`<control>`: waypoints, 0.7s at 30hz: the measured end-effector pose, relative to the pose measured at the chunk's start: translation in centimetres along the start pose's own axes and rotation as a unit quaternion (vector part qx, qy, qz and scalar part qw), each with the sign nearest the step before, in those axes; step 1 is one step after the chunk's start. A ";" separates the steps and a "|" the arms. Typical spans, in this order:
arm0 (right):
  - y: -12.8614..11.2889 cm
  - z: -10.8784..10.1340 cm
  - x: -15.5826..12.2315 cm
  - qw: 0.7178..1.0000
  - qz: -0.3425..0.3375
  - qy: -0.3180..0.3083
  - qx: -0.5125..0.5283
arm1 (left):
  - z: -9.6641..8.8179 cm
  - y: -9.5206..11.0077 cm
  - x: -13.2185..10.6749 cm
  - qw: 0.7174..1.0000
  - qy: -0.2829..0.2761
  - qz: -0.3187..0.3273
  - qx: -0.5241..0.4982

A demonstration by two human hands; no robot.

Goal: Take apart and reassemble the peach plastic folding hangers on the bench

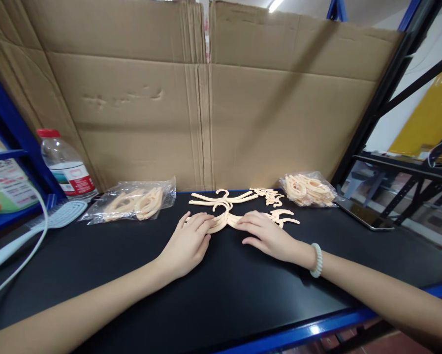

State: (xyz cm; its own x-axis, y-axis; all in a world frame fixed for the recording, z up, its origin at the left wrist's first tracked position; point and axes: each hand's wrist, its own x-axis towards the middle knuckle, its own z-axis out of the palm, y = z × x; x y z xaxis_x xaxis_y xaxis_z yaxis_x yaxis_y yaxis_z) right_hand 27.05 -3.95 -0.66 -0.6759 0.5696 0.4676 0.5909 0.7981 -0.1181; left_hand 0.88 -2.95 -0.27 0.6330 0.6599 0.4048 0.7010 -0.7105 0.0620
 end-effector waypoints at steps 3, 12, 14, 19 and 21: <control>-0.8 -0.3 0.0 0.998 -0.061 -0.025 0.002 | -0.2 0.1 0.0 1.000 0.008 0.019 -0.003; -1.1 -0.6 -0.2 0.995 -0.077 -0.060 0.015 | -0.3 0.2 0.1 0.997 0.024 0.071 -0.035; -1.0 -0.5 -0.2 0.995 -0.072 -0.059 0.031 | -0.2 0.3 0.1 0.996 0.028 0.069 -0.042; -0.9 -0.2 -0.1 0.993 -0.046 -0.042 0.100 | -0.2 0.2 0.0 0.996 0.034 0.061 -0.049; -0.7 -0.2 -0.1 0.990 -0.035 -0.036 0.134 | -0.2 0.2 0.0 0.997 0.030 0.057 -0.050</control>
State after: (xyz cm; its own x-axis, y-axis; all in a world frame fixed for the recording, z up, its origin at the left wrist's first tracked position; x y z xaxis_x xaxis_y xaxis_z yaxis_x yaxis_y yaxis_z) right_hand 26.79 -4.65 -0.44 -0.7456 0.5165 0.4211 0.4105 0.8537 -0.3204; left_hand 0.93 -3.16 -0.14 0.6835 0.5596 0.4686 0.5873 -0.8029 0.1022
